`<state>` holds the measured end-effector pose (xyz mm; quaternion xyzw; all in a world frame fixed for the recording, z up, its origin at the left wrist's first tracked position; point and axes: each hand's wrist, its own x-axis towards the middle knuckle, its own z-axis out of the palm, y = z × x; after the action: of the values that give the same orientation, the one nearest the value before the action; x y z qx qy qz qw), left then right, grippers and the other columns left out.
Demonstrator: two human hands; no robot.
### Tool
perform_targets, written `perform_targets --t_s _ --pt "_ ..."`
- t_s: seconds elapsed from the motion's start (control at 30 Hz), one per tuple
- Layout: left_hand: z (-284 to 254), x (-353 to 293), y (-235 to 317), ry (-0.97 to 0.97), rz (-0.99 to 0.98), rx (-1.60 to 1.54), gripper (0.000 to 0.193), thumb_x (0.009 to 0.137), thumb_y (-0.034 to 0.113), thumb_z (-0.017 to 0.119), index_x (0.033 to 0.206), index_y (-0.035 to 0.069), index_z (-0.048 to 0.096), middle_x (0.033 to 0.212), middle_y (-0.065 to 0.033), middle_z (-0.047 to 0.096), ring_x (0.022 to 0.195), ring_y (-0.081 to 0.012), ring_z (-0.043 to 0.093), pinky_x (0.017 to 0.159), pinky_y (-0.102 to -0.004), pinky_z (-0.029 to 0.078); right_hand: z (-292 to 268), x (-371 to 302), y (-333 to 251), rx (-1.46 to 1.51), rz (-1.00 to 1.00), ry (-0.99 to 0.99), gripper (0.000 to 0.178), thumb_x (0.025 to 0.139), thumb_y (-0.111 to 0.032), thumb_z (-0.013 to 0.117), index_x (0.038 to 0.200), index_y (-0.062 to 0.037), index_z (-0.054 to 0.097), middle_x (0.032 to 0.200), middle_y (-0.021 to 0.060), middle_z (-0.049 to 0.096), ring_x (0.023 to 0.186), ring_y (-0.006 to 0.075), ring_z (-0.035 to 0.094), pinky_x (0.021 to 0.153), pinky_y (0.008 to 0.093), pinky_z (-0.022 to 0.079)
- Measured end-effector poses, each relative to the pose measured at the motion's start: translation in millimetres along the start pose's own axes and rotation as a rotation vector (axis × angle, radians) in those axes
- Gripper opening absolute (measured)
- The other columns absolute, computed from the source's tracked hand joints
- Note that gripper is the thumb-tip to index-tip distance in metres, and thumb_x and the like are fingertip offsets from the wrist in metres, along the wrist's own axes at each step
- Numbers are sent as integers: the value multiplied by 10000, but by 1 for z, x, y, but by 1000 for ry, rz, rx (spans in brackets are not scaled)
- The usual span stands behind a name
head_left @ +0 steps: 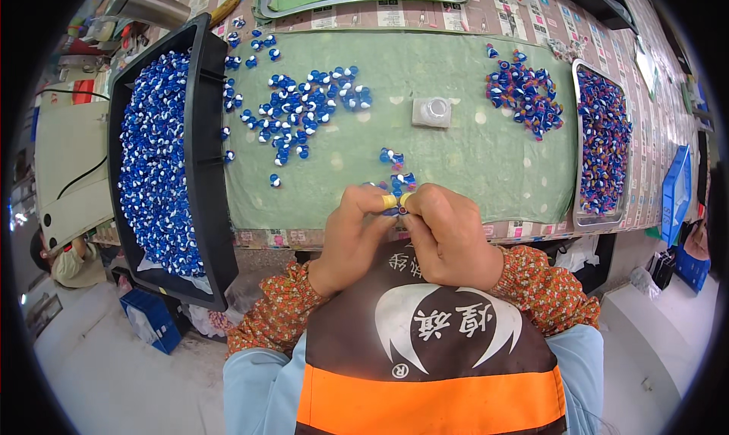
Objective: The person assembles small plastic components by joining pieces together by hand and placing the assembled items onto the work mat.
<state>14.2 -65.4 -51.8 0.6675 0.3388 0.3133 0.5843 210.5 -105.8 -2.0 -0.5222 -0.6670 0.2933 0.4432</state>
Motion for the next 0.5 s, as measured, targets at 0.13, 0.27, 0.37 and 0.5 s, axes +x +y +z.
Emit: perform_targets --t_s 0.13,0.27,0.37,0.5 --pt "0 0 3 0 -9 17 220 959 63 694 1159 50 606 1139 -159 630 1046 -327 659 904 -392 522 0 -1 2 9 -22 19 194 835 87 625 961 7 501 756 180 545 644 401 580 553 477 453" --pt "-8 11 23 -45 -3 147 210 968 63 677 1163 31 608 1102 -150 634 1005 -312 654 886 -379 519 -6 1 3 -10 -1 -2 187 854 60 631 988 -7 520 760 173 550 660 398 589 566 479 462" --pt "-15 18 32 -42 -98 181 185 979 64 655 1154 20 613 1053 -130 629 931 -274 636 848 -363 513 -26 9 2 -24 132 -151 161 886 6 653 1025 -9 573 804 173 591 699 386 616 604 465 489" --pt "-31 17 29 22 -200 251 154 1016 72 629 1147 4 587 986 -37 615 845 -98 544 780 -256 463 -66 18 34 -291 334 127 119 935 -24 683 1051 -3 663 837 108 637 647 185 598 621 307 493"
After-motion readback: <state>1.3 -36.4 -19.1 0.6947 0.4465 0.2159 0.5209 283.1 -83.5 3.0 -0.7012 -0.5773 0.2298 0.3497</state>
